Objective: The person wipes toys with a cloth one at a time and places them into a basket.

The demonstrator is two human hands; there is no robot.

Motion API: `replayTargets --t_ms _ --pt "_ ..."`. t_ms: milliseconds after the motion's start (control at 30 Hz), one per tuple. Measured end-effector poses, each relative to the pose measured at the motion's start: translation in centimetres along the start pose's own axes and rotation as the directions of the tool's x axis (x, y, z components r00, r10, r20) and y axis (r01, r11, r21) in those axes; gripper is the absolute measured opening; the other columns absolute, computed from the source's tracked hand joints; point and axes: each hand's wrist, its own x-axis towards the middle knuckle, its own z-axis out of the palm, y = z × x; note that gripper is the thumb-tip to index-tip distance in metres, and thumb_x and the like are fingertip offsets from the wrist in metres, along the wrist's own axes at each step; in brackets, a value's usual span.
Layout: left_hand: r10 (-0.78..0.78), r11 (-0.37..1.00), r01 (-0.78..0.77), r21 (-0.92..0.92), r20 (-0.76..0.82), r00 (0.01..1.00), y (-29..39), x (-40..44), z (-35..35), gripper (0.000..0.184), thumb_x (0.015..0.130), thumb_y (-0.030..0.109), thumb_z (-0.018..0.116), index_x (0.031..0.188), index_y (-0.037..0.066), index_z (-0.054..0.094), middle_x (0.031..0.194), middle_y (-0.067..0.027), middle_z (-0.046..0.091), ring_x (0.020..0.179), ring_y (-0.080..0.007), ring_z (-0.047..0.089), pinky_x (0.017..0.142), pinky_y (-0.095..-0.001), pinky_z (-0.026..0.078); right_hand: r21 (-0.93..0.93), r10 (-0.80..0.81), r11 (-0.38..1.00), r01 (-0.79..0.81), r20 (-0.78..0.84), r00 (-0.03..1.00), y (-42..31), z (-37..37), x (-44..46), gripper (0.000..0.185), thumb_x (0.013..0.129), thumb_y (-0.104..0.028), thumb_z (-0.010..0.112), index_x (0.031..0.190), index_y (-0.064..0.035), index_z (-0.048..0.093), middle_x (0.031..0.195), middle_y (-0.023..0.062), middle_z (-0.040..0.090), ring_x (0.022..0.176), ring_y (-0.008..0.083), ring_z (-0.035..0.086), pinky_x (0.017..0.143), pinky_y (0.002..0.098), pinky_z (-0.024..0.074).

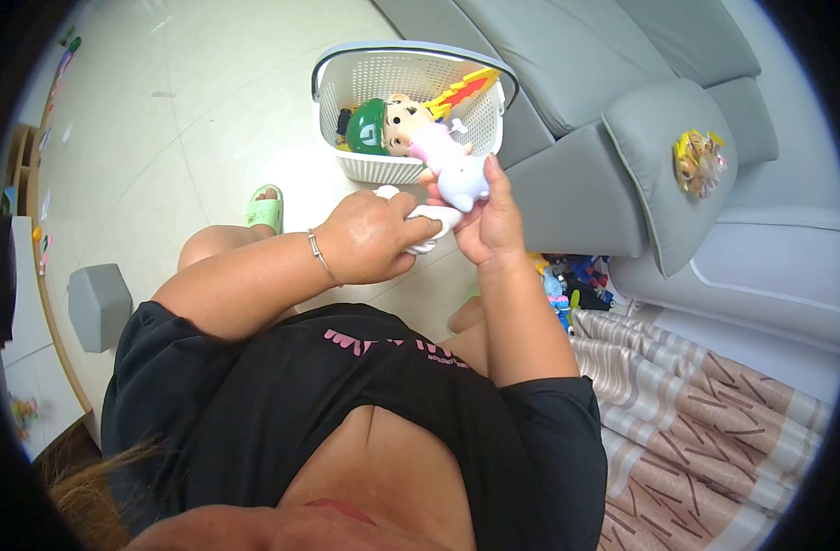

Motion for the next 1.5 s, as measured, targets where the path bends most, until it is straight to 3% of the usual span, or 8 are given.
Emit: replayTargets --t_ms 67,367,433,567,1033,1233,1333,1500 --pt "-0.053 0.998 0.062 -0.031 0.244 0.968 -0.2 0.0 -0.8 0.043 0.074 0.022 0.065 0.116 0.019 0.058 0.091 -0.0137 0.062 0.076 -0.0301 0.065 0.065 -0.043 0.052 -0.084 -0.073 0.994 0.073 -0.001 0.997 -0.8 0.0 0.3 0.053 0.092 -0.046 0.052 0.124 -0.0042 0.047 0.103 0.0187 0.064 0.085 0.0241 0.067 0.074 0.0366 0.0579" --pt "0.021 0.999 0.001 -0.047 0.469 0.883 -0.2 -1.3 -1.4 0.043 0.073 0.024 0.064 0.115 0.017 0.058 0.087 -0.0135 0.061 0.074 -0.0308 0.065 0.063 -0.0425 0.052 -0.759 -0.386 0.628 0.171 -0.113 0.915 -1.8 -2.0 6.5 0.054 0.08 -0.028 0.073 0.121 -0.0009 0.052 0.11 0.0162 0.064 0.098 0.0209 0.063 0.076 0.0336 0.0527" --pt "0.032 0.998 -0.004 -0.057 0.5 0.865 -0.4 -1.3 -1.8 0.044 0.072 0.024 0.065 0.115 0.017 0.058 0.087 -0.0134 0.061 0.074 -0.0308 0.065 0.064 -0.0421 0.052 -0.985 -0.496 0.037 0.171 0.13 0.858 -2.0 -2.3 9.0 0.06 0.073 -0.032 0.078 0.119 -0.0012 0.055 0.111 0.0174 0.063 0.101 0.0248 0.062 0.082 0.0355 0.0506" --pt "0.077 0.995 -0.037 -0.098 0.451 0.889 -1.3 -1.6 -2.4 0.044 0.072 0.023 0.065 0.115 0.016 0.058 0.087 -0.0133 0.061 0.074 -0.0308 0.065 0.065 -0.0416 0.052 -0.942 -0.247 -0.333 -0.052 0.034 0.968 -3.2 -0.8 14.1 0.063 0.07 -0.041 0.076 0.119 -0.0041 0.058 0.112 0.0178 0.064 0.103 0.0302 0.062 0.089 0.037 0.0488" --pt "-0.055 0.979 0.142 -0.144 0.487 0.871 -4.7 -1.4 -6.0 0.043 0.07 0.022 0.07 0.111 0.015 0.059 0.088 -0.0113 0.062 0.076 -0.0311 0.065 0.065 -0.0418 0.051 -0.658 0.228 -0.752 -0.042 -0.319 0.92 0.3 -5.8 26.8 0.049 0.068 -0.04 0.076 0.105 -0.0094 0.067 0.108 0.0111 0.067 0.098 0.0267 0.063 0.086 0.0348 0.0496" --pt "-0.106 0.958 0.218 -0.186 0.477 0.872 -6.2 -1.9 -5.8 0.038 0.072 0.018 0.066 0.109 0.012 0.061 0.085 -0.0143 0.061 0.071 -0.0317 0.064 0.063 -0.0428 0.051 -0.671 0.366 -0.74 -0.053 -0.468 0.804 2.5 -9.0 30.7 0.041 0.072 -0.041 0.073 0.102 -0.0146 0.069 0.106 0.0083 0.068 0.097 0.0252 0.064 0.083 0.0366 0.0498" --pt "-0.116 0.962 0.211 -0.175 0.437 0.892 -6.9 -1.8 -5.7 0.036 0.072 0.017 0.066 0.107 0.012 0.061 0.084 -0.0141 0.061 0.07 -0.0315 0.064 0.062 -0.043 0.05 -0.65 0.334 -0.757 0.074 -0.287 0.898 3.8 -11.7 32.1 0.039 0.072 -0.04 0.073 0.102 -0.0148 0.07 0.104 0.009 0.068 0.096 0.0258 0.064 0.083 0.0376 0.0501" --pt "-0.127 0.959 0.222 -0.177 0.433 0.893 -7.7 -1.1 -4.9 0.035 0.071 0.016 0.065 0.106 0.012 0.061 0.082 -0.0137 0.06 0.069 -0.0314 0.063 0.061 -0.0427 0.05 -0.647 0.356 -0.761 0.05 -0.351 0.866 4.6 -11.3 32.6 0.055 0.065 -0.029 0.079 0.114 -0.0086 0.066 0.115 0.0143 0.065 0.107 0.0276 0.062 0.092 0.0365 0.0478"
